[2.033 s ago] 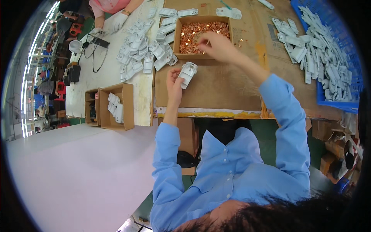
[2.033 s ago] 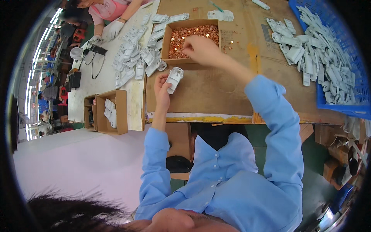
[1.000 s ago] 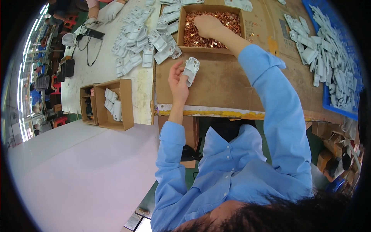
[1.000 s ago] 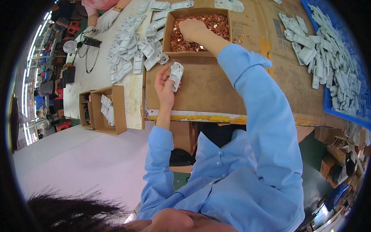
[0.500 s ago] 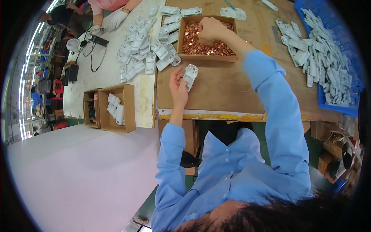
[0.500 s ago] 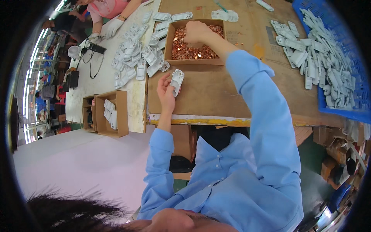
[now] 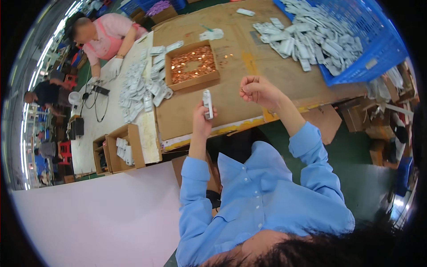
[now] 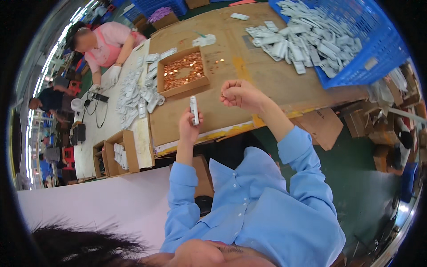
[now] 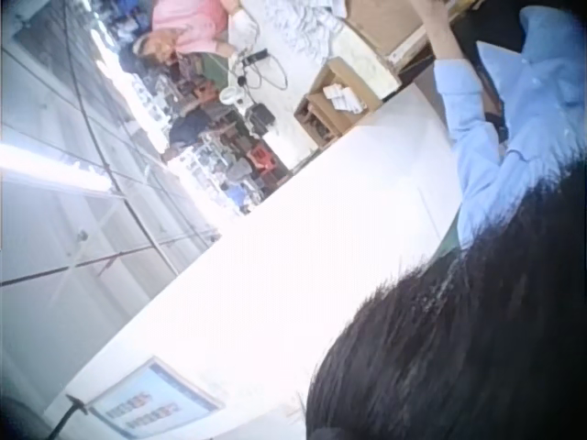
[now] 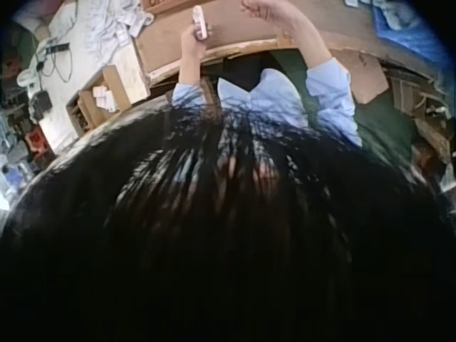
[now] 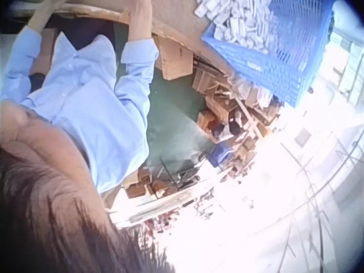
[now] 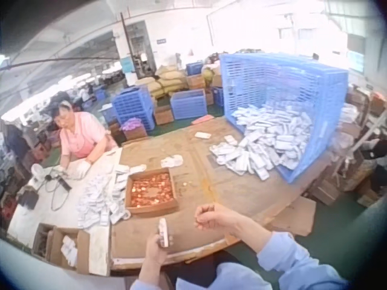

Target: Assembling small metal components into white plastic electrical switch or socket housings.

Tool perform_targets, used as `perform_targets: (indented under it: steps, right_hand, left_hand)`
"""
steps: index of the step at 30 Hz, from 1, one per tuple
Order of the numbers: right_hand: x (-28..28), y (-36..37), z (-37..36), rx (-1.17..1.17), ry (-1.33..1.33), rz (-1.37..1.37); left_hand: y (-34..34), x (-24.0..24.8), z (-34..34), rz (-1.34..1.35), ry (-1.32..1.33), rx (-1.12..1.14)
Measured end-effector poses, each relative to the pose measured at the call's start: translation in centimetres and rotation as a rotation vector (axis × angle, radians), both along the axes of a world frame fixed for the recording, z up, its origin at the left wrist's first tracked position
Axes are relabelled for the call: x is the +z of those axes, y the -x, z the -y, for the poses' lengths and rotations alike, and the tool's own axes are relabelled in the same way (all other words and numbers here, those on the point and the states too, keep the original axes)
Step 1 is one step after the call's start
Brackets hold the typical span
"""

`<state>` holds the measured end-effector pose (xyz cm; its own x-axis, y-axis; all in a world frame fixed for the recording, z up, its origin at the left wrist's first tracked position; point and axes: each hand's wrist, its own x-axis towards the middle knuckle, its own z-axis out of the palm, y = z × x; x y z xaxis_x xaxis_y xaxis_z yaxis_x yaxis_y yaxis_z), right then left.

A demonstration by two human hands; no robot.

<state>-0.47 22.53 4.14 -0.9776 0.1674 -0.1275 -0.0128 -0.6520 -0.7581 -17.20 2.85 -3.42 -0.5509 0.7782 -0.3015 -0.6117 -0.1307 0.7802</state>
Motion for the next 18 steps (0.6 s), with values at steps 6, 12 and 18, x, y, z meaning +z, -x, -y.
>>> perform_targets:
  steps: [6,12,18]
  right_hand:
    - [-2.2,-7.9,2.6,-0.23,0.214,-0.043]
    - [-3.5,-12.4,4.2,-0.388,0.26,0.094]
    - [-4.7,-14.2,4.5,-0.434,0.197,0.185]
  left_hand:
    - [-9.4,1.7,-1.5,0.247,-0.112,-0.258]
    - [-14.9,2.0,-2.0,0.136,0.023,-0.322]
    - [-16.9,1.4,-2.1,-0.017,0.136,-0.347]
